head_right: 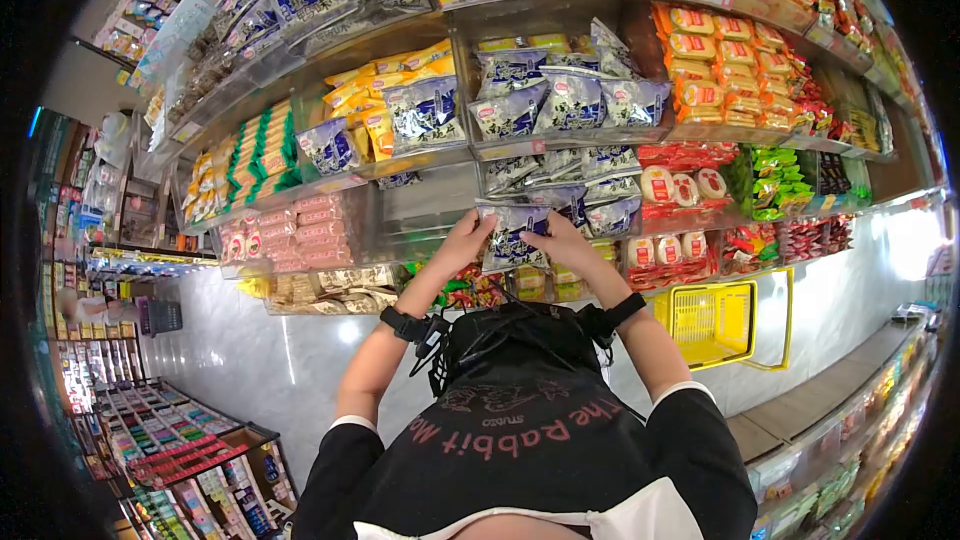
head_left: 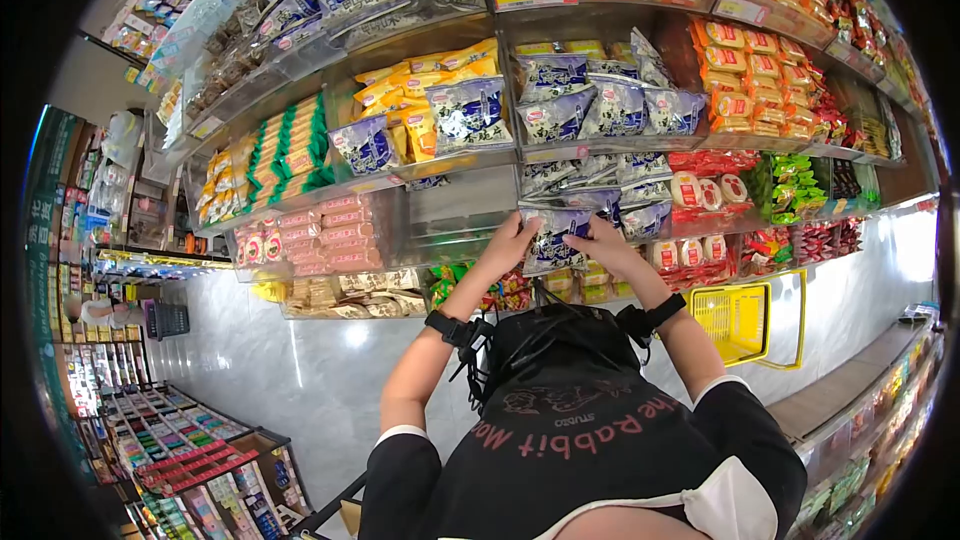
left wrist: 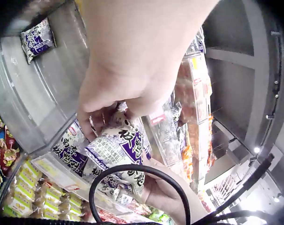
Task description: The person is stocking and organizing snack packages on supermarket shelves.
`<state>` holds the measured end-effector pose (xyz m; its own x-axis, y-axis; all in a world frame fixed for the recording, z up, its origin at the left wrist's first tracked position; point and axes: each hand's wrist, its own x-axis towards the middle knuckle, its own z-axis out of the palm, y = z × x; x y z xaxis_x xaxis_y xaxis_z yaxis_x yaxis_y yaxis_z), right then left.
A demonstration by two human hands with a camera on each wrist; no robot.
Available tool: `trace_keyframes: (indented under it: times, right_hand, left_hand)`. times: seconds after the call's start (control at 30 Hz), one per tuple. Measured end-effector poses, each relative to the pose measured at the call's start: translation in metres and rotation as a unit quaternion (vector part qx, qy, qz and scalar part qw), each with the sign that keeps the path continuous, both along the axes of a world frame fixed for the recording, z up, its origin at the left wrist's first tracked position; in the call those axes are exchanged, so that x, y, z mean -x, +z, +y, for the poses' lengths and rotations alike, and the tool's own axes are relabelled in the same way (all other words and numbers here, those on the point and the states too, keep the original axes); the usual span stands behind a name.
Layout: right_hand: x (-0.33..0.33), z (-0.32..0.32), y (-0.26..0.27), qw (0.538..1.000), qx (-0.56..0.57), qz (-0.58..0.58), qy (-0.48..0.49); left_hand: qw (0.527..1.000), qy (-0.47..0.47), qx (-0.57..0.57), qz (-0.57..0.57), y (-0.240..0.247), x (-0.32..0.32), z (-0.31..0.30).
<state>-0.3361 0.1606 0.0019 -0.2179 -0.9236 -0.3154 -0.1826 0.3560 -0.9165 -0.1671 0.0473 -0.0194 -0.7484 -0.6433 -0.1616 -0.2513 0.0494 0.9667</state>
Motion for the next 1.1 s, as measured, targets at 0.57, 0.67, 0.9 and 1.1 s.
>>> trace_keyframes:
  times: [0.57,0.67,0.9,1.1]
  right_hand:
    - [-0.108,-0.154,-0.037,0.994,-0.051,-0.008,0.100]
    - [-0.129,-0.190,-0.047,0.990,-0.075,0.092,0.080]
    - [-0.161,-0.240,-0.102,0.980,-0.124,0.153,0.041]
    - [-0.170,-0.260,-0.172,0.982,-0.178,0.016,-0.063]
  left_hand:
    - [0.956,0.274,0.056,-0.087,-0.048,-0.116,-0.093]
    - [0.952,0.298,0.010,-0.073,-0.067,-0.132,-0.112]
    - [0.925,0.265,-0.272,0.006,-0.086,-0.152,-0.151]
    - [0.916,0.305,-0.258,-0.031,-0.058,-0.140,-0.164]
